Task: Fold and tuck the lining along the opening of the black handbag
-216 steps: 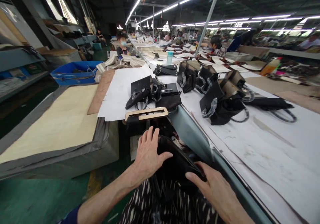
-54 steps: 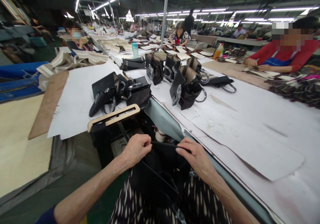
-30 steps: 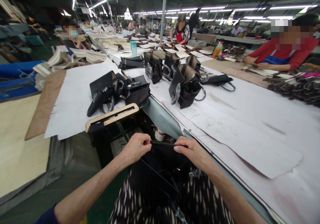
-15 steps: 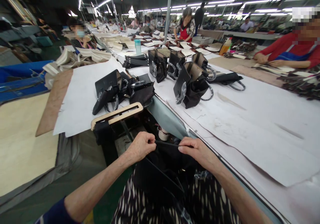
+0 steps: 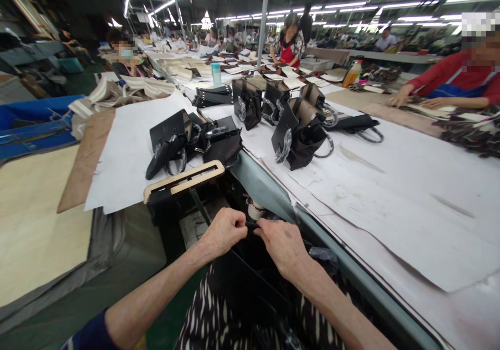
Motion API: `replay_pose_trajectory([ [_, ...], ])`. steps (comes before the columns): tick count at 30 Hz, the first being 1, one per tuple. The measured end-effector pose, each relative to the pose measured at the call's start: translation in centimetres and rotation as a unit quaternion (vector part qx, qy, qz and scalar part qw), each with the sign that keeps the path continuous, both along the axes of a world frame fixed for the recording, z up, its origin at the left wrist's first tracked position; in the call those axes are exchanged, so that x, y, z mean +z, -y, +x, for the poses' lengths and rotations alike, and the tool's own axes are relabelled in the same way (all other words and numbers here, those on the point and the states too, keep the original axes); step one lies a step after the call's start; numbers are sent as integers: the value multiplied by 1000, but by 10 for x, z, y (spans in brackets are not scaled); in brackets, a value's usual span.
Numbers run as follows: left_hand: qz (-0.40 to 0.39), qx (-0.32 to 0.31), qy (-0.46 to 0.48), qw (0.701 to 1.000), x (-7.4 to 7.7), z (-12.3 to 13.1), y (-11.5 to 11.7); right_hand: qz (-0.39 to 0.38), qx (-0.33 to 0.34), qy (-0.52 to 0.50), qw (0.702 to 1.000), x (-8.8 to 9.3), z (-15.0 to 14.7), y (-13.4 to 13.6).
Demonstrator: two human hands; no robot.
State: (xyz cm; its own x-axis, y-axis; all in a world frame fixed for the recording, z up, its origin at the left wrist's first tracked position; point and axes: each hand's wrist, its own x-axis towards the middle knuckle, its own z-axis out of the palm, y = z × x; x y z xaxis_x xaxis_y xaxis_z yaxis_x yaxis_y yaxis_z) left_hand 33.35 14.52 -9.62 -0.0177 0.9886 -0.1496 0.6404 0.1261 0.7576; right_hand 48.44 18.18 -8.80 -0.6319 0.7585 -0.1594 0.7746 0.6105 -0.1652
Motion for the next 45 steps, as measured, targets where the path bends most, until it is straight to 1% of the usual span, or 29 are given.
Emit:
replay_pose_trajectory([
  [3, 14, -8, -14, 1000, -1, 0, 2, -16, 28, -4, 999, 1, -7, -1],
  [9, 26, -57, -10, 998, -3, -4, 8, -77, 128, -11, 989, 6, -9, -11],
  [11, 35, -72, -3, 997, 1, -6, 13, -88, 142, -5, 986, 10, -9, -12],
  [14, 83, -79, 25, 993, 16, -9, 26, -82, 133, 11, 988, 20, -10, -11],
  [16, 116, -50, 38, 991, 29, -8, 37, -71, 111, 22, 991, 29, -10, -10],
  [18, 126, 17, 45, 991, 39, -4, 49, -57, 88, 34, 994, 38, -11, -9],
  [20, 104, 97, 68, 988, 41, 2, 59, -41, 70, 44, 996, 47, -14, -9],
  [21, 82, 131, 87, 984, 40, 6, 62, -33, 63, 50, 996, 53, -16, -9],
  [23, 42, 185, 129, 973, 31, 12, 64, -20, 51, 60, 997, 64, -22, -7],
  [25, 37, 221, 165, 960, 21, 12, 61, -11, 45, 68, 997, 75, -27, -3],
  [26, 47, 224, 183, 956, 16, 9, 58, -9, 45, 71, 996, 80, -29, -1],
  [27, 58, 214, 203, 954, 13, 3, 55, -8, 48, 73, 996, 84, -30, 2],
  [29, 59, 153, 247, 955, 13, -16, 49, -6, 55, 73, 996, 89, -29, 7],
  [31, 11, 65, 271, 960, 21, -38, 45, -2, 64, 68, 996, 90, -22, 12],
  [32, -25, 21, 266, 963, 27, -49, 46, -3, 69, 62, 996, 89, -17, 14],
  [33, -56, -23, 246, 967, 32, -58, 47, -11, 75, 53, 996, 87, -12, 16],
  [35, -104, -90, 186, 973, 40, -68, 54, -50, 85, 31, 995, 82, -1, 21],
  [36, -117, -111, 156, 974, 41, -69, 59, -77, 84, 20, 993, 78, 4, 24],
  [38, -121, -122, 115, 978, 36, -63, 69, -126, 67, 7, 990, 68, 11, 30],
  [40, -81, -112, 95, 986, 28, -50, 79, -157, 47, 6, 987, 58, 14, 33],
  [42, -2, -112, 69, 991, 22, -37, 84, -171, 44, 4, 984, 50, 14, 34],
  [44, 78, -139, 24, 987, 20, -28, 84, -171, 55, -9, 984, 43, 12, 32],
  [45, 106, -157, -3, 982, 21, -25, 82, -167, 61, -18, 984, 41, 11, 30],
])
